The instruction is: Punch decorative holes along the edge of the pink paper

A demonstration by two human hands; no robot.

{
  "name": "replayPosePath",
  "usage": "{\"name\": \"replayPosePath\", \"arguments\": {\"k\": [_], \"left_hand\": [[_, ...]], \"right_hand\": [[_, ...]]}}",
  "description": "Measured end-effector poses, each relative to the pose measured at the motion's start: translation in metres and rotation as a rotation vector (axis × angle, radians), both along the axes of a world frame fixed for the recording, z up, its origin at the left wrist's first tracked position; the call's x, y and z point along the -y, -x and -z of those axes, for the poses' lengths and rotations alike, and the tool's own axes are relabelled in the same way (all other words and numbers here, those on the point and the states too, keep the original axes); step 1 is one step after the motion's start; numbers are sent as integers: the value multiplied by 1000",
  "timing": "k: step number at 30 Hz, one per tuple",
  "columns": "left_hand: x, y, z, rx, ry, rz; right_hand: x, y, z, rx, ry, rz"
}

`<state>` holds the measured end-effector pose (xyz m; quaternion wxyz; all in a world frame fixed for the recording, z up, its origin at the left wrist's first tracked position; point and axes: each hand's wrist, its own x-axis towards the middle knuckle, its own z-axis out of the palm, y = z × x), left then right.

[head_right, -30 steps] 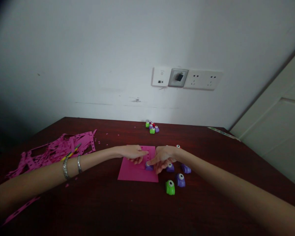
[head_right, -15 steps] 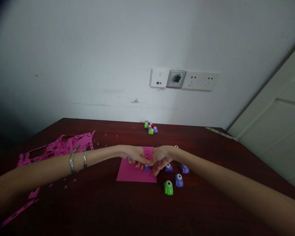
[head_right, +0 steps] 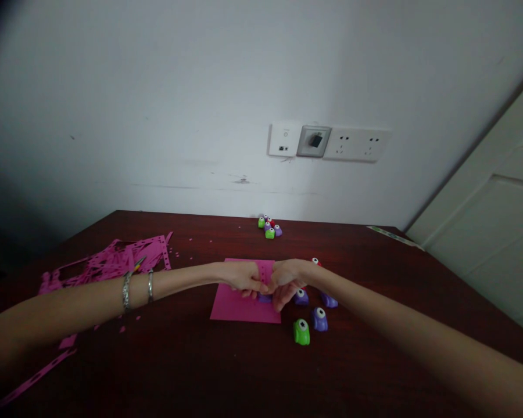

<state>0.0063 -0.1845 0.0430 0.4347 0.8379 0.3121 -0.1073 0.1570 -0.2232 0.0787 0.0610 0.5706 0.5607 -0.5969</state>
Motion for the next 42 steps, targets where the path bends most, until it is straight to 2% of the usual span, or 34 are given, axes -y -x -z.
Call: {"name": "replayPosePath", "arguments": {"k": [4,8,10,12,15,18,21,28,37,42], "left_hand": [[-5,4,-13,100,-208,35],[-15,15,-25,204,-423,-106],[-16,20,-26,195,-497,-160],[-14,24,-23,193,-495,-164],[-8,27,-13,243,-416,-111],[-3,28,-4,246,-364,-85],[-3,28,2,194,-366,-66],[-8,32,12,226,-343,-50],[-14,34,27,274,-288,-71],[-14,36,28,292,-261,-84]], "right_hand": [[6,-3,2,18,-108,-20],[13,-7,16,71,-288,-18],[18,-8,24,115,-443,-6],[25,-9,27,153,-622,-3],[33,-11,20,220,-860,18],[39,-15,10,214,-985,29],[41,-18,9,158,-1019,-39],[41,-15,27,138,-1012,-204],[36,-20,35,143,-1042,-209],[38,-24,30,148,-1032,-203]]}}
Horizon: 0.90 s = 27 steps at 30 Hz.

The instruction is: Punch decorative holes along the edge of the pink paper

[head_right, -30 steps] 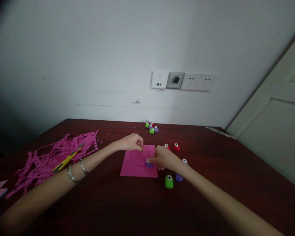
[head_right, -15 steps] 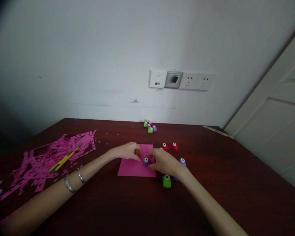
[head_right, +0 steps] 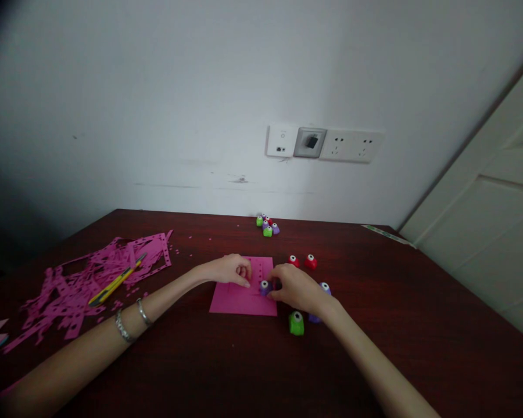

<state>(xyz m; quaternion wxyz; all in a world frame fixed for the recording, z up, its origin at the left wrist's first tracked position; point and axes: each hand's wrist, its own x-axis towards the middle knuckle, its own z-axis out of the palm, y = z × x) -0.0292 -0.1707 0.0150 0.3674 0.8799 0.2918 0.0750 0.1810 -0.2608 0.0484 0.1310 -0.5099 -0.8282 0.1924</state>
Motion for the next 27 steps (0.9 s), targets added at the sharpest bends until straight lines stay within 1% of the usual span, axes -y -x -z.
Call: {"name": "replayPosePath", "arguments": {"k": [5,10,14,16,18,20,22,27], "left_hand": [[1,1,-1,-5,20,3],[1,2,-2,16,25,15],[3,2,-4,18,27,11],[3,2,-5,18,24,13],[4,2,-5,19,26,14],[4,1,-6,22,29,18],[5,1,-8,24,27,18],[6,2,-10,12,37,3]], "right_hand": [[1,-10,-14,-9,1,10],[-7,-37,-22,-40,-28,135],[-17,-61,-19,5,-54,287],[-22,-69,-14,40,-62,367],[-25,-74,-8,58,-48,418],[-27,-78,-3,67,-16,431],[-28,-82,-1,70,16,410],[-25,-88,-4,73,131,361]]}}
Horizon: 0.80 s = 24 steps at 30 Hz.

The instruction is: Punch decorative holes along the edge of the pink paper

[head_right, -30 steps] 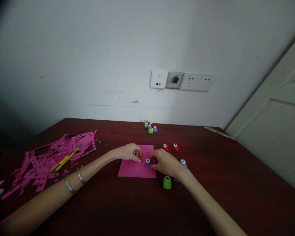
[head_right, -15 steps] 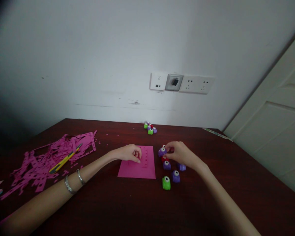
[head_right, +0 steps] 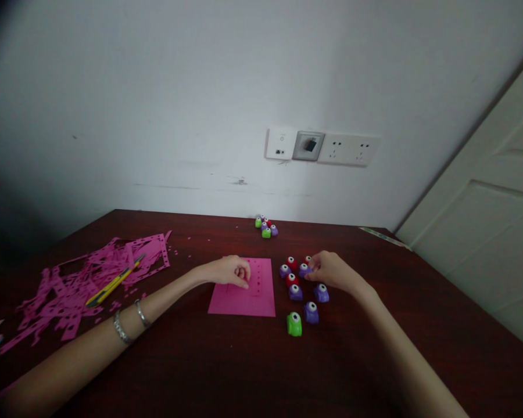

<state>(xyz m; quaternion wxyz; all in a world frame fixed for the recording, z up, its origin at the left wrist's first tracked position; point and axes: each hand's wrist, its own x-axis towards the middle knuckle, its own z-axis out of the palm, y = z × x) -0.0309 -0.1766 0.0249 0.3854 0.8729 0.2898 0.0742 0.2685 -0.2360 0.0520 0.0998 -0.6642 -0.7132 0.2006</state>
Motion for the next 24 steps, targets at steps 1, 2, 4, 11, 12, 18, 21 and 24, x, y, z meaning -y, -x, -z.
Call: {"name": "replayPosePath", "arguments": {"k": [1,2,4,11,12,18,21,24], "left_hand": [[0,0,1,-3,0,0],[-1,0,1,-4,-1,1],[-2,1,4,-3,-2,5],[-2,0,5,-1,-13,17],[-1,0,4,0,-15,18],[-3,4,-11,14,-65,-6],[-11,12,-21,57,-114,-135],[-18,19,-25,40,-186,-236]], "right_hand": [[0,0,0,2,23,-1],[0,0,0,5,42,-2],[0,2,1,19,68,-3],[1,6,1,53,93,23],[1,5,1,42,92,19],[1,-3,-8,-89,58,2],[1,-4,-13,-97,9,19],[3,0,-17,-132,-11,9]]}}
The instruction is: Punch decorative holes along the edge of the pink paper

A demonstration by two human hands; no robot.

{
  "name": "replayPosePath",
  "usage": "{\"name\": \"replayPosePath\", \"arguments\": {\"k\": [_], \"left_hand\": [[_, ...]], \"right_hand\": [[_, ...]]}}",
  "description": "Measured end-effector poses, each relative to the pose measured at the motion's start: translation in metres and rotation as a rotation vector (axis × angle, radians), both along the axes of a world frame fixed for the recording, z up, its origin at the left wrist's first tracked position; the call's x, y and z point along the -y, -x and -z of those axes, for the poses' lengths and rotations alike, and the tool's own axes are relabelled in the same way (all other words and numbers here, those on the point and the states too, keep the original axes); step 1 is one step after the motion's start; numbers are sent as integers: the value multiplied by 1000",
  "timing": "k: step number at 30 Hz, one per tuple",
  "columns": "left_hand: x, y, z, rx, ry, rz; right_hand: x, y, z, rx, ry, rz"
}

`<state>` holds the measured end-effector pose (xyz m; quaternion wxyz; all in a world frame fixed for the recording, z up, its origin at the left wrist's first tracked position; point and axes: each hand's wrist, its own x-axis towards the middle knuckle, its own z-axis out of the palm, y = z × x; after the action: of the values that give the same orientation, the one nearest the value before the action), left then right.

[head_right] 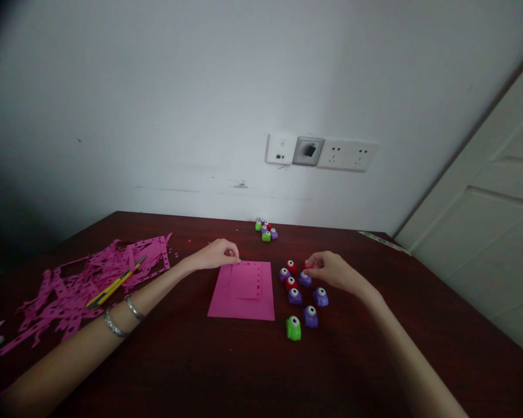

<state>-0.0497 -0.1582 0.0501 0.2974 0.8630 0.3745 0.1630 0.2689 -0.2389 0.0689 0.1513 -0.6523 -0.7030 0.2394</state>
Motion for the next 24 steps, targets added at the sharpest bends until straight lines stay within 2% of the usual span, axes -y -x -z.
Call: {"name": "replayPosePath", "arguments": {"k": [5,9,13,16,20,24], "left_hand": [[-4,-2,9,-6,-75,-10],[-8,-9,15,12,-122,8],[-18,-11,13,31,-186,-28],[-24,-11,13,42,-168,-54],[-22,-10,13,13,-83,15],[-15,-11,11,-21,-56,58]], "right_hand": [[1,6,-2,9,-34,-18],[-9,7,-2,-7,-74,-40],[-36,9,0,15,-137,-21],[-63,19,4,74,-232,9],[-90,42,15,78,-238,-22],[-104,61,24,80,-235,-25]]}}
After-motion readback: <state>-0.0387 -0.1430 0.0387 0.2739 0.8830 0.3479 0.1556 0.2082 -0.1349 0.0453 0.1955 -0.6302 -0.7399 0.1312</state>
